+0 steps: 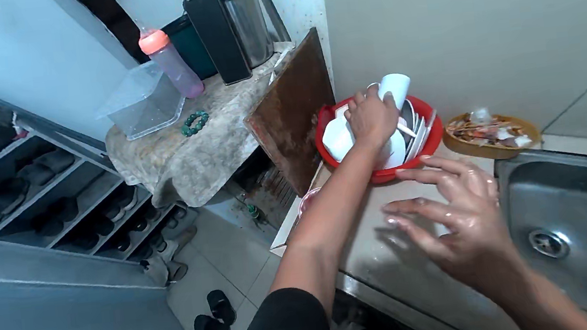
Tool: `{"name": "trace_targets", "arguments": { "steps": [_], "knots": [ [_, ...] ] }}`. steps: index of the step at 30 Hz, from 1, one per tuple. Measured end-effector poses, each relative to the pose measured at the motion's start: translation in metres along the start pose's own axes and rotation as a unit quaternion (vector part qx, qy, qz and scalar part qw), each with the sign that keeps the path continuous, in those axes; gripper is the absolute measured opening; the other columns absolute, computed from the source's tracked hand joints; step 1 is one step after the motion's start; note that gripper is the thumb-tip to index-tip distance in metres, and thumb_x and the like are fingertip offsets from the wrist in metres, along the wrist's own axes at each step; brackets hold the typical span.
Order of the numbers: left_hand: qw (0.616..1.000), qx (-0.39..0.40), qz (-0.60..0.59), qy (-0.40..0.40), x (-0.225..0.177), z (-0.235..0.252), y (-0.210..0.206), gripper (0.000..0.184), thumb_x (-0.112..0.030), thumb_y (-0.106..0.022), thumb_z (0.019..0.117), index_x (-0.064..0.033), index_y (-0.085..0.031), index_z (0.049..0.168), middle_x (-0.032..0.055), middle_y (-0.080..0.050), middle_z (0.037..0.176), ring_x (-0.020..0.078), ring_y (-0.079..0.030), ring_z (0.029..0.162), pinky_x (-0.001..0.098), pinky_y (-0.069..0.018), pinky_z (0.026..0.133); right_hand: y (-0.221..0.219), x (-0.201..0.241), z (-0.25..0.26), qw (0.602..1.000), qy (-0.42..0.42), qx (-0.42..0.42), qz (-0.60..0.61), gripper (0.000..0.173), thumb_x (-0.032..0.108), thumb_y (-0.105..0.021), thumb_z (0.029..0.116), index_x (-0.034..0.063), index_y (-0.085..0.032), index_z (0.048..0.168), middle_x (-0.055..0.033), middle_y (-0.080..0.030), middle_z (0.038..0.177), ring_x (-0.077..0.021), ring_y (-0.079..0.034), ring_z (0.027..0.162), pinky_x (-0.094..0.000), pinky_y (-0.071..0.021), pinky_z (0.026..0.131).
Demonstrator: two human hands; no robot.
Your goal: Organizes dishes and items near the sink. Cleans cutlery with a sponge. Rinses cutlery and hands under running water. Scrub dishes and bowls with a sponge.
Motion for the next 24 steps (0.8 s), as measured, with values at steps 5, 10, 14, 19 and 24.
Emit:
{"name": "trace_targets", "arguments": {
  "steps": [5,10,14,19,24],
  "knots": [
    [0.983,0.011,0.122,-0.140,-0.055,-0.016,-0.046,0.045,-0.035,-0.049,0.1053,-0.0102,-0.060,0.142,0.0157,-0.052,0.150,0.0354,-0.048,0.137,0.0558,-0.0372,0.112,-0.004,0.055,0.016,0.995,0.098,0.011,-0.013,0.020,0.045,-0.067,0.0957,0.0298,-0.080,0.099,-0.0044,-0.067,0.134,-0.0350,-0.046,0.142,-0.0657,-0.0280,0.117],
    [0.959,0.035,0.175,-0.222,-0.087,-0.041,-0.074,0.044,-0.032,-0.043,0.1070,-0.0087,-0.060,0.141,0.0179,-0.053,0.148,0.0364,-0.048,0.138,0.0563,-0.0363,0.113,-0.014,0.065,0.021,0.990,0.130,0.053,-0.013,0.021,0.044,-0.065,0.0955,0.0308,-0.080,0.103,-0.0027,-0.064,0.139,-0.0344,-0.042,0.145,-0.0649,-0.0264,0.119],
    [0.955,0.042,0.173,-0.235,-0.090,-0.044,-0.093,0.043,-0.031,-0.050,0.1045,-0.0095,-0.061,0.140,0.0163,-0.055,0.147,0.0351,-0.050,0.137,0.0542,-0.0376,0.113,-0.008,0.061,0.017,0.991,0.126,0.038,0.008,0.015,0.036,-0.070,0.0929,0.0260,-0.078,0.085,0.0004,-0.069,0.129,-0.0327,-0.046,0.143,-0.0666,-0.0258,0.119],
    [0.959,0.026,0.151,-0.237,-0.086,-0.046,-0.096,0.043,-0.032,-0.053,0.1037,-0.0098,-0.063,0.139,0.0147,-0.057,0.146,0.0338,-0.051,0.136,0.0537,-0.0379,0.113,0.015,0.028,0.005,0.998,0.034,0.002,0.046,0.019,0.034,-0.064,0.0930,0.0274,-0.079,0.083,0.0083,-0.072,0.107,-0.0295,-0.049,0.137,-0.0646,-0.0240,0.118],
    [0.968,0.030,0.106,-0.225,-0.066,-0.050,-0.069,0.045,-0.035,-0.051,0.1040,-0.0111,-0.061,0.141,0.0174,-0.054,0.149,0.0372,-0.049,0.138,0.0585,-0.0365,0.114,0.060,-0.041,-0.026,0.993,-0.105,-0.042,0.022,0.014,0.040,-0.071,0.0879,0.0324,-0.081,0.083,0.0135,-0.071,0.098,-0.0254,-0.051,0.130,-0.0611,-0.0265,0.114]
  ]
}}
Point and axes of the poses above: each hand's wrist, its own z-axis towards the middle knuckle, its own y-axis out of the back of the hand, x = y × z, the point moved 10 cm from there along z, towards the middle knuckle
